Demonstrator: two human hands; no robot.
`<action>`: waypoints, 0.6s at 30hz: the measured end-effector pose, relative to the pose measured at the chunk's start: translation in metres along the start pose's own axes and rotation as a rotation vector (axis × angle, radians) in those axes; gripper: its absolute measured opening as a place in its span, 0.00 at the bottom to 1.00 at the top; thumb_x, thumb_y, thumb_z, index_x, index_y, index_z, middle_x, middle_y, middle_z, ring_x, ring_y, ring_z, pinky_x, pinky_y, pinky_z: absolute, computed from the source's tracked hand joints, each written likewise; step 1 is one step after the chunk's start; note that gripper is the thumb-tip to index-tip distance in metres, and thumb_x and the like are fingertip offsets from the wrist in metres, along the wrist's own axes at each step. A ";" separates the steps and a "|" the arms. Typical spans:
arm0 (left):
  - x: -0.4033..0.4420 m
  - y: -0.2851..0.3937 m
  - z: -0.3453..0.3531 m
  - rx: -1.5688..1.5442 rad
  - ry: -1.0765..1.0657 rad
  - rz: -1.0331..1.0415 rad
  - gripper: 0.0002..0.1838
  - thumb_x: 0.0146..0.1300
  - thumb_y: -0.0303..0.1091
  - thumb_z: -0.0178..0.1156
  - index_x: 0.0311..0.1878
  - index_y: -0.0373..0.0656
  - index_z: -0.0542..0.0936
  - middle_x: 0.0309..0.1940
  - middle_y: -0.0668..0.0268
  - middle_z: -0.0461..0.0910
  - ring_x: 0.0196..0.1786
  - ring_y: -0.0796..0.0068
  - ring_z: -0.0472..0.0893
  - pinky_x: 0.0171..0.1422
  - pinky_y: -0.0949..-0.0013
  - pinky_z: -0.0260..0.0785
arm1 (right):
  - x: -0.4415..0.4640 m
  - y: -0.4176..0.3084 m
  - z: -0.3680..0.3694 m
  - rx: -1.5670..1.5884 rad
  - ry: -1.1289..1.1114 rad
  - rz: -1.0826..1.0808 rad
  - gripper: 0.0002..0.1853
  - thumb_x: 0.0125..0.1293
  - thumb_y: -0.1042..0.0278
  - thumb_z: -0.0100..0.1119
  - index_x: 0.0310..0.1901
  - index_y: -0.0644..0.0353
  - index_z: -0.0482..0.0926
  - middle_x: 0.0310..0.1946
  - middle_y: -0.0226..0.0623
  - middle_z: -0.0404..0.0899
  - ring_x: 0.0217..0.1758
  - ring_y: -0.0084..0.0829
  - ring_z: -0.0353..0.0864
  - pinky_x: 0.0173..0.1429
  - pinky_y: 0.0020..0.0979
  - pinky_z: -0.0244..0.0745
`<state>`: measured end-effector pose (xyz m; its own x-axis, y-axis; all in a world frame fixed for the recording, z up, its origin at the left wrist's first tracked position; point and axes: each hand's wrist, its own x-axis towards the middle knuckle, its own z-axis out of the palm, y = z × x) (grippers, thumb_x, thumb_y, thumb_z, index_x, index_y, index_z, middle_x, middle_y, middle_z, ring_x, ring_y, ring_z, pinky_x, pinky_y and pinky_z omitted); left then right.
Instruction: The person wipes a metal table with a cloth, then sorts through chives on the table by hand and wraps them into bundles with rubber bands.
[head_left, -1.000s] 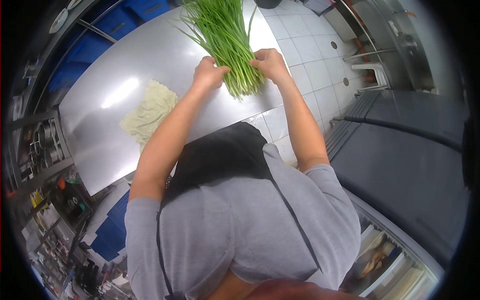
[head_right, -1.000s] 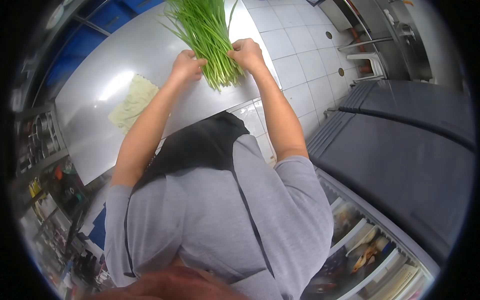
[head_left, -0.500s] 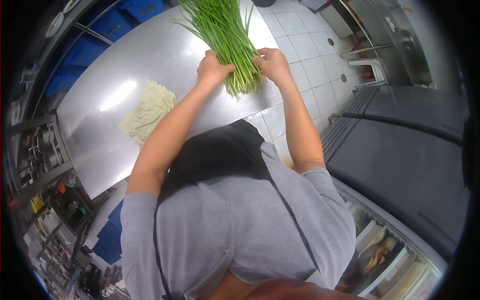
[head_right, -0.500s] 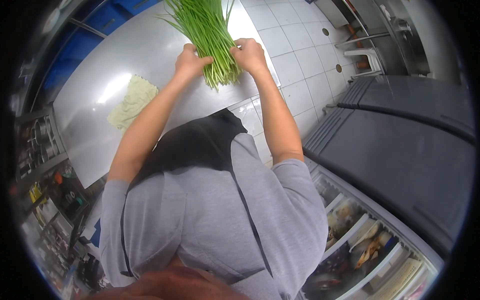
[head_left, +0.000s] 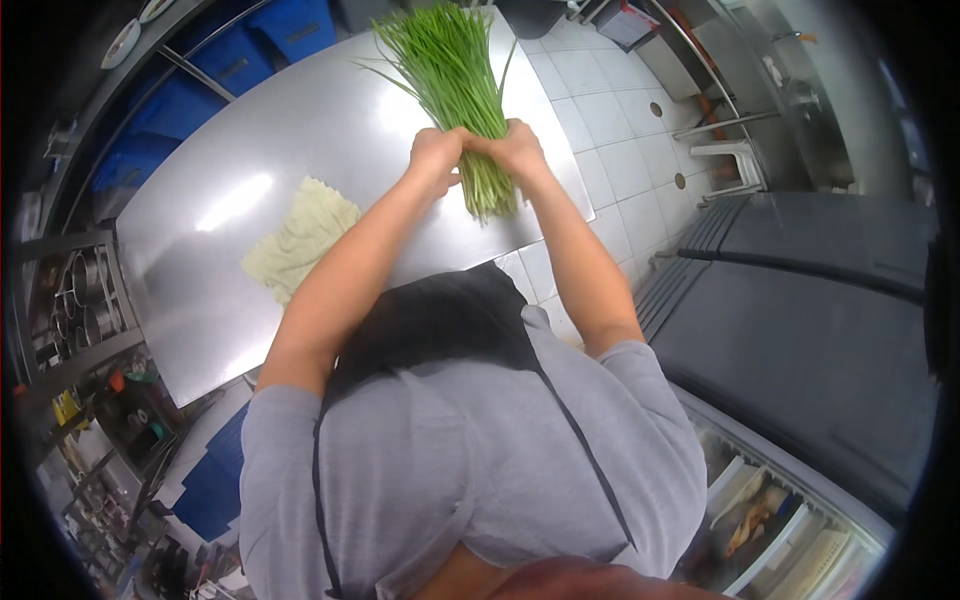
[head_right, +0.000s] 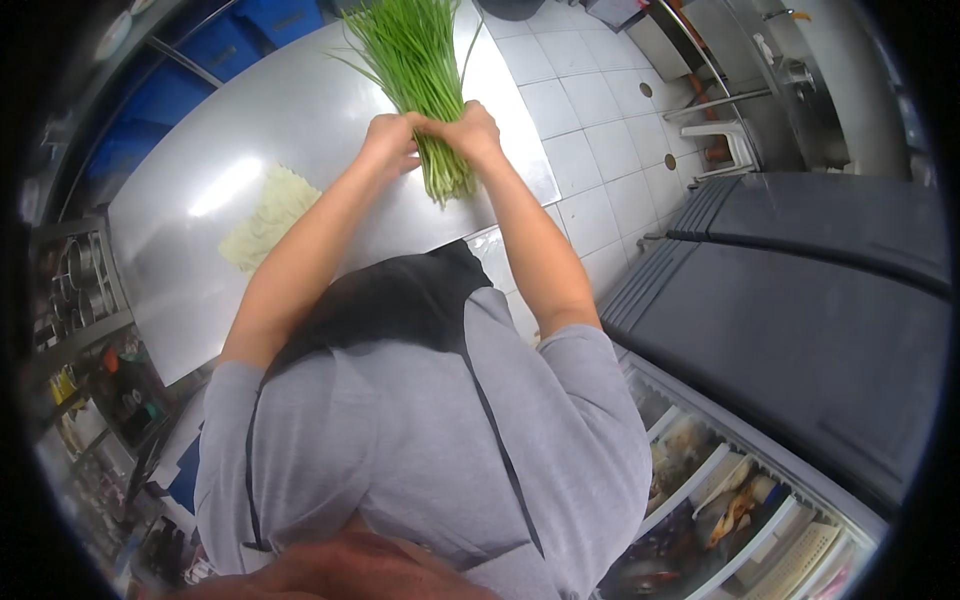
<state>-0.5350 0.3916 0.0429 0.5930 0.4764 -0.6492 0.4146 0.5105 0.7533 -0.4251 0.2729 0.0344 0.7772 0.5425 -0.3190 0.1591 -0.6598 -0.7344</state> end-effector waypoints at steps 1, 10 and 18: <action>-0.004 0.004 0.000 -0.090 -0.039 -0.027 0.23 0.71 0.35 0.64 0.62 0.28 0.78 0.50 0.50 0.84 0.50 0.55 0.87 0.52 0.46 0.84 | -0.001 -0.004 0.003 0.047 -0.040 -0.007 0.40 0.52 0.42 0.82 0.50 0.76 0.84 0.43 0.54 0.90 0.45 0.42 0.92 0.51 0.39 0.85; 0.004 0.002 -0.001 -0.391 -0.190 -0.065 0.32 0.66 0.38 0.74 0.65 0.27 0.76 0.57 0.47 0.80 0.53 0.53 0.85 0.53 0.45 0.84 | -0.014 -0.030 0.023 -0.117 -0.060 -0.008 0.42 0.54 0.54 0.77 0.65 0.72 0.75 0.53 0.57 0.85 0.59 0.51 0.87 0.63 0.44 0.83; 0.012 -0.007 -0.007 -0.666 -0.454 -0.113 0.25 0.66 0.42 0.77 0.59 0.38 0.81 0.51 0.58 0.86 0.53 0.62 0.87 0.58 0.54 0.82 | -0.052 -0.070 0.012 -0.450 -0.145 -0.074 0.48 0.57 0.49 0.73 0.74 0.68 0.65 0.59 0.60 0.81 0.64 0.61 0.82 0.68 0.49 0.80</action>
<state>-0.5352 0.3986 0.0291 0.8535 0.1327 -0.5039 0.0760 0.9250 0.3722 -0.4841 0.2976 0.0951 0.6659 0.6425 -0.3793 0.4836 -0.7588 -0.4363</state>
